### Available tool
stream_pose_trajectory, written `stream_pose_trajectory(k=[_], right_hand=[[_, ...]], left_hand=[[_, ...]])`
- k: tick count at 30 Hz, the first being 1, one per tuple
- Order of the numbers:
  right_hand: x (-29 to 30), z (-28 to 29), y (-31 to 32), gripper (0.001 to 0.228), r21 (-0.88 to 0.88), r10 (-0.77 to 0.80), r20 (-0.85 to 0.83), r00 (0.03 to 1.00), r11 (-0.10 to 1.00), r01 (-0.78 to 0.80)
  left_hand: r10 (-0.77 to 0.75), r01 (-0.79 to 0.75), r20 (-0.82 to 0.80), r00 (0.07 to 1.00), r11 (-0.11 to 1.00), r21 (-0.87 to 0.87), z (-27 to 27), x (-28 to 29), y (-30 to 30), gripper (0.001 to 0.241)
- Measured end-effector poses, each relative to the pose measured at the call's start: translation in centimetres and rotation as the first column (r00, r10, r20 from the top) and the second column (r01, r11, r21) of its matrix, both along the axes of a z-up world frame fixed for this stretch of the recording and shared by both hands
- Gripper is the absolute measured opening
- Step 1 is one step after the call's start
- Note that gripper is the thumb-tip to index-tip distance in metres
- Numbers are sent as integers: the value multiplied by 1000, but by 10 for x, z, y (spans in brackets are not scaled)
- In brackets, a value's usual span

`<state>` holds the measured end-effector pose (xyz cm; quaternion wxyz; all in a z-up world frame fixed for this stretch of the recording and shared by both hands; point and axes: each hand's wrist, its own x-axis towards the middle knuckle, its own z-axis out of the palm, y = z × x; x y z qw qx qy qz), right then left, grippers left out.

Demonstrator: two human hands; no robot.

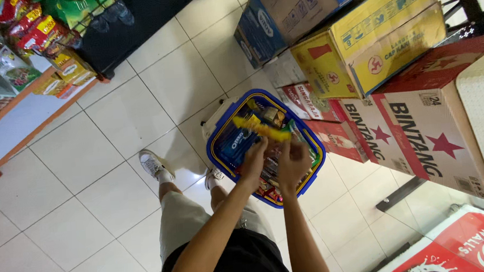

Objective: The person picks up several packaged snack bars from a shopping basket and places them into cardboard display boxes on a grocery store shelf.

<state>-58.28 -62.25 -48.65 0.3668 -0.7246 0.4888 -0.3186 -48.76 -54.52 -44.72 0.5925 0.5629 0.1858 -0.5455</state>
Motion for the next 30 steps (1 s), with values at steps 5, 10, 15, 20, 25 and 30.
stream_pose_trajectory(k=[5,10,15,20,25,30], right_hand=[[-42,14,52,16,330,3,-1,1000,944,-3],[-44,15,59,6,610,174,38,984,776,-160],[-23,27,50,16,420,529,87,844,749,-512],[2,42,56,16,373,600,120,791,711,-596],[34,44,66,17,333,630,198,751,677,-656],[94,64,103,11,239,689,250,680,637,-733]], left_hand=[[173,-169,21,985,977,-130,-31,-38,26,73],[115,-81,307,945,990,-119,-56,-36,58,58],[114,-90,487,866,993,-73,-20,-14,74,44],[150,-104,539,829,988,-115,3,7,95,44],[269,-187,612,744,963,-197,14,24,124,41],[352,-258,743,569,934,-245,14,51,167,32]])
